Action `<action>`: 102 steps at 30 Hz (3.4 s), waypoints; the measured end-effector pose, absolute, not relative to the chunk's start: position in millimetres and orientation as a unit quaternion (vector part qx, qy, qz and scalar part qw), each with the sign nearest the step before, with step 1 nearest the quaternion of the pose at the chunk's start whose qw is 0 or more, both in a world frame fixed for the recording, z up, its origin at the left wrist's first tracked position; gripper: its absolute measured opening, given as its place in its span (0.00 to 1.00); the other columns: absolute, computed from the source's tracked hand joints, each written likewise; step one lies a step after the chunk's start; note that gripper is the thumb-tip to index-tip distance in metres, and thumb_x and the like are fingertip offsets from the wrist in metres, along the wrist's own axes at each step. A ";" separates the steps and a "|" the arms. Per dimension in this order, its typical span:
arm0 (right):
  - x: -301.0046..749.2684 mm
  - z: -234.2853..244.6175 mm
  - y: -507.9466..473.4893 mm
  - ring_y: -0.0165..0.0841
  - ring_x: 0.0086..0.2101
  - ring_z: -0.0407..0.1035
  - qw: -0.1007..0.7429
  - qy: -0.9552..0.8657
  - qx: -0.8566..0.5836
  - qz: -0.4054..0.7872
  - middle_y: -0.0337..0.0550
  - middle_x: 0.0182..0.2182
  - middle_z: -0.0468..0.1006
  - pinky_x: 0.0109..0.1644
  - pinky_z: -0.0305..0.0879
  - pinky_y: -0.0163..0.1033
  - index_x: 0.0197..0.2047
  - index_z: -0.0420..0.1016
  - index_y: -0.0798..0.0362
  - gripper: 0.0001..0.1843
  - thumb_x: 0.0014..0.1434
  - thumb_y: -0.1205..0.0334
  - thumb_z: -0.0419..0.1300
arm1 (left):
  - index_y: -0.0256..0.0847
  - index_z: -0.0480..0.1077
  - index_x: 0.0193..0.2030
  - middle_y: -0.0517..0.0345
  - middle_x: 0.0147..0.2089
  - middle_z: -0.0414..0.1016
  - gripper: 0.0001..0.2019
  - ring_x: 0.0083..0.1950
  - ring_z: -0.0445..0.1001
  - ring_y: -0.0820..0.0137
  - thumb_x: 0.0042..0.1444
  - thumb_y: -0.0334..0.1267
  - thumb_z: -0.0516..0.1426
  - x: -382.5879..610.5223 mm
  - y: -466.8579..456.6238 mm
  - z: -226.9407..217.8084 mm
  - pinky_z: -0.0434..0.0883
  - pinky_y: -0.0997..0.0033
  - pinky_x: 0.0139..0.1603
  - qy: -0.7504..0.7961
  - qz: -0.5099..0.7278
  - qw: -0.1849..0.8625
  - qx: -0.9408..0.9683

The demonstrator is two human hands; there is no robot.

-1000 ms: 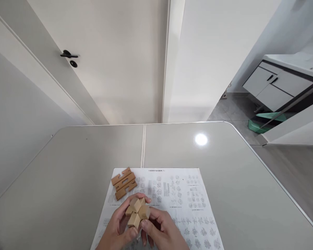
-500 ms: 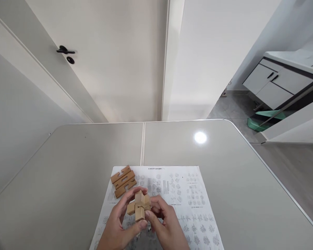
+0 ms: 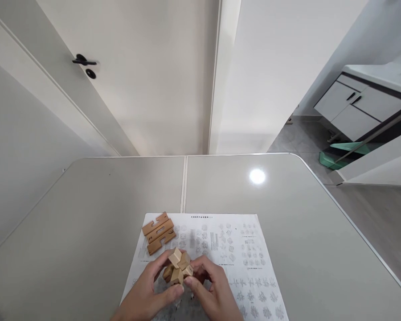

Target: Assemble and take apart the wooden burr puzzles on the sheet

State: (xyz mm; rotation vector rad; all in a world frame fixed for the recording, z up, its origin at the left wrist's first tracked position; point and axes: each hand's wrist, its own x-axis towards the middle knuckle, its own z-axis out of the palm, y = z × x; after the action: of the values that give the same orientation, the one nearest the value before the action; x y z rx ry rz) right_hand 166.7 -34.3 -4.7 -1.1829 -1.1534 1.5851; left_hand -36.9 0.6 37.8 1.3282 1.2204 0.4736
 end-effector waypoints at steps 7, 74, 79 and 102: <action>163.9 0.7 -31.2 0.33 0.30 0.67 0.412 -0.455 -0.485 0.623 0.40 0.28 0.74 0.35 0.63 0.37 0.42 0.76 0.53 0.21 0.71 0.41 0.60 | 0.48 0.81 0.48 0.60 0.49 0.84 0.17 0.50 0.80 0.59 0.49 0.36 0.68 -21.4 -3.7 55.3 0.78 0.66 0.52 0.517 0.130 0.559 0.635; 136.8 10.0 -35.6 0.36 0.30 0.70 0.299 -0.571 -0.517 0.564 0.41 0.30 0.76 0.34 0.62 0.36 0.39 0.72 0.50 0.18 0.74 0.46 0.55 | 0.45 0.66 0.29 0.64 0.25 0.71 0.20 0.25 0.72 0.69 0.70 0.54 0.54 -95.0 -39.9 1.9 0.68 0.71 0.32 0.676 0.225 0.081 0.698; 143.2 -7.7 -32.5 0.37 0.27 0.72 0.339 -0.565 -0.604 0.448 0.42 0.28 0.78 0.32 0.65 0.39 0.40 0.72 0.49 0.20 0.74 0.41 0.54 | 0.45 0.60 0.24 0.64 0.22 0.69 0.23 0.23 0.68 0.70 0.68 0.53 0.53 -92.7 -46.5 -0.3 0.62 0.72 0.28 0.727 0.137 0.082 0.668; 113.0 -13.2 -36.7 0.39 0.29 0.77 0.220 -0.699 -0.543 0.410 0.40 0.33 0.83 0.32 0.56 0.39 0.45 0.75 0.47 0.05 0.70 0.58 0.59 | 0.44 0.72 0.33 0.65 0.26 0.73 0.12 0.26 0.70 0.70 0.59 0.50 0.61 -126.9 -29.6 25.0 0.63 0.75 0.29 0.613 0.042 0.343 0.710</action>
State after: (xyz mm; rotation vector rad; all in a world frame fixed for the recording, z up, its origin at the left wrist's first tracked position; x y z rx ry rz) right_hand 113.0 -36.7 -13.2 -1.5028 -1.9321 1.1338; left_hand -126.9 -29.6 25.0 1.8449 1.5938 0.1087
